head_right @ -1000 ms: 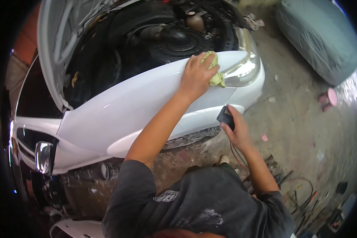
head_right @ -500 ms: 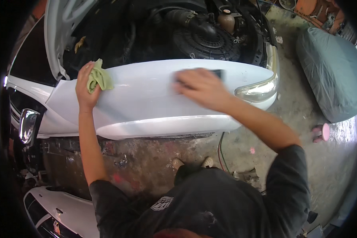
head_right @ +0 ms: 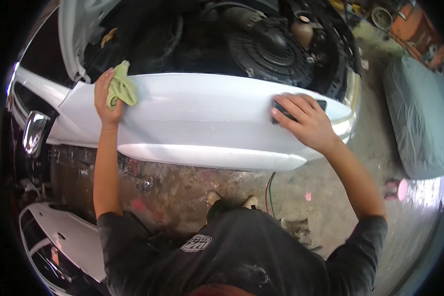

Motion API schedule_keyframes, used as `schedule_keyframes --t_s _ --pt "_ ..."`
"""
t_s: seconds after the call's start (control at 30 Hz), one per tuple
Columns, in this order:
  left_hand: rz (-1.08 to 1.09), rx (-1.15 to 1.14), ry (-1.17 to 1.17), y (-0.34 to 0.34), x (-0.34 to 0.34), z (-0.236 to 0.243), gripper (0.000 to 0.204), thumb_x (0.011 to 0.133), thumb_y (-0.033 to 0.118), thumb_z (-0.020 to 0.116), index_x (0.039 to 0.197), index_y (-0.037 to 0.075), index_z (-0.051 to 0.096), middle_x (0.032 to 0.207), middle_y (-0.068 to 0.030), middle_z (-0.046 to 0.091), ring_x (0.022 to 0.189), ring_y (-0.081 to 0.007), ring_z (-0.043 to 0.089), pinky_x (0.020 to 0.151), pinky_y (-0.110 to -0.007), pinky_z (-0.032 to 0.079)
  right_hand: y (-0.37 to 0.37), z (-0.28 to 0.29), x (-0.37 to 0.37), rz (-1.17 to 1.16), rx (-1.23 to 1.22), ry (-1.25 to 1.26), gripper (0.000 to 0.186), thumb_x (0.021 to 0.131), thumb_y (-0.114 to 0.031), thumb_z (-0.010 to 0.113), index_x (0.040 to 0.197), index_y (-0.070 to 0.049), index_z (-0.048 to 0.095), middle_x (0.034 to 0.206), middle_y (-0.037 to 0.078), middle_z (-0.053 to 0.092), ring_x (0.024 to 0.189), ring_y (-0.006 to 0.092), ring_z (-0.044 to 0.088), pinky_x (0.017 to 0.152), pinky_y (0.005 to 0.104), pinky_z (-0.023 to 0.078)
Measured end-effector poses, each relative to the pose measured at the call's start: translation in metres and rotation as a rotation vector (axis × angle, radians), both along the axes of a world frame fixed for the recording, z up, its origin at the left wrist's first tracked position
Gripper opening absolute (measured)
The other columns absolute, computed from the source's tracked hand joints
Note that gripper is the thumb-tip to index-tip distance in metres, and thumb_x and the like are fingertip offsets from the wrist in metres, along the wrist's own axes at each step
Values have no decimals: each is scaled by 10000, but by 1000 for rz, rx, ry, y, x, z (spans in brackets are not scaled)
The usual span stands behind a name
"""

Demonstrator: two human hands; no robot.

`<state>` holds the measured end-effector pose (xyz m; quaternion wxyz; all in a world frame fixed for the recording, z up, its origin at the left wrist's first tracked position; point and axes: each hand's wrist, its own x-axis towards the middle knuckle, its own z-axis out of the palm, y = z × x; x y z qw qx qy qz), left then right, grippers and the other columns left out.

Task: The person sands a white vehicle panel by hand using a sanding block, dipping the block and a cloth into a bucket of water to rinse the surface and the tool.

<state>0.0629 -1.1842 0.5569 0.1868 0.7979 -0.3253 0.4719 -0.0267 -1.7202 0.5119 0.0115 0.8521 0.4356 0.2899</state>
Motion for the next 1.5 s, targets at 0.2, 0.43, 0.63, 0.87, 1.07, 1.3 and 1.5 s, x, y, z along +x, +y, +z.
schedule_keyframes --t_s 0.2,0.43,0.63,0.87,1.07,1.3,1.5 --pt "63 -92 -1 3 -2 -9 572 645 121 720 1211 48 680 1234 -198 646 1153 -396 612 1004 -449 501 184 17 26 129 201 -81 416 825 -103 635 1239 -130 671 1387 82 603 1236 246 577 1000 428 455" --pt "367 -258 -143 -24 -28 -74 658 668 225 793 1286 144 584 1272 -180 551 1217 -408 498 1060 -531 363 272 26 36 160 225 -37 388 868 -139 607 1252 -116 657 1353 43 609 1216 223 562 1014 442 424" --pt "457 -227 -89 65 -35 -82 653 725 179 718 1362 161 577 1374 -166 503 1304 -404 443 1124 -542 302 150 3 2 29 95 43 611 756 -177 804 1342 -125 640 1433 27 602 1178 236 565 995 469 412" --pt "412 -516 -118 142 9 -33 532 810 42 590 1339 89 617 1506 -180 472 1359 -381 463 1174 -472 320 287 27 28 76 186 29 489 785 -164 756 1260 -109 655 1356 13 616 1144 235 571 962 455 421" --pt "221 -352 -123 129 -26 -117 609 800 155 719 1385 116 553 1521 -232 422 1385 -479 410 1158 -558 335 456 42 62 92 326 -121 364 838 -168 687 1193 -97 646 1292 21 623 1147 232 577 971 423 437" --pt "275 -469 -46 244 -23 -124 638 784 117 716 1380 112 487 1534 -266 377 1427 -500 353 1182 -588 297 345 5 17 -311 390 -152 639 754 -149 825 1350 -65 612 1364 134 615 1219 347 574 1058 479 395" --pt "135 -242 13 190 -41 -149 715 767 246 777 1405 120 479 1554 -272 306 1446 -517 285 1174 -642 258 501 10 45 -332 640 -197 442 771 -167 735 1183 -36 644 1121 118 680 1045 299 636 912 481 450"
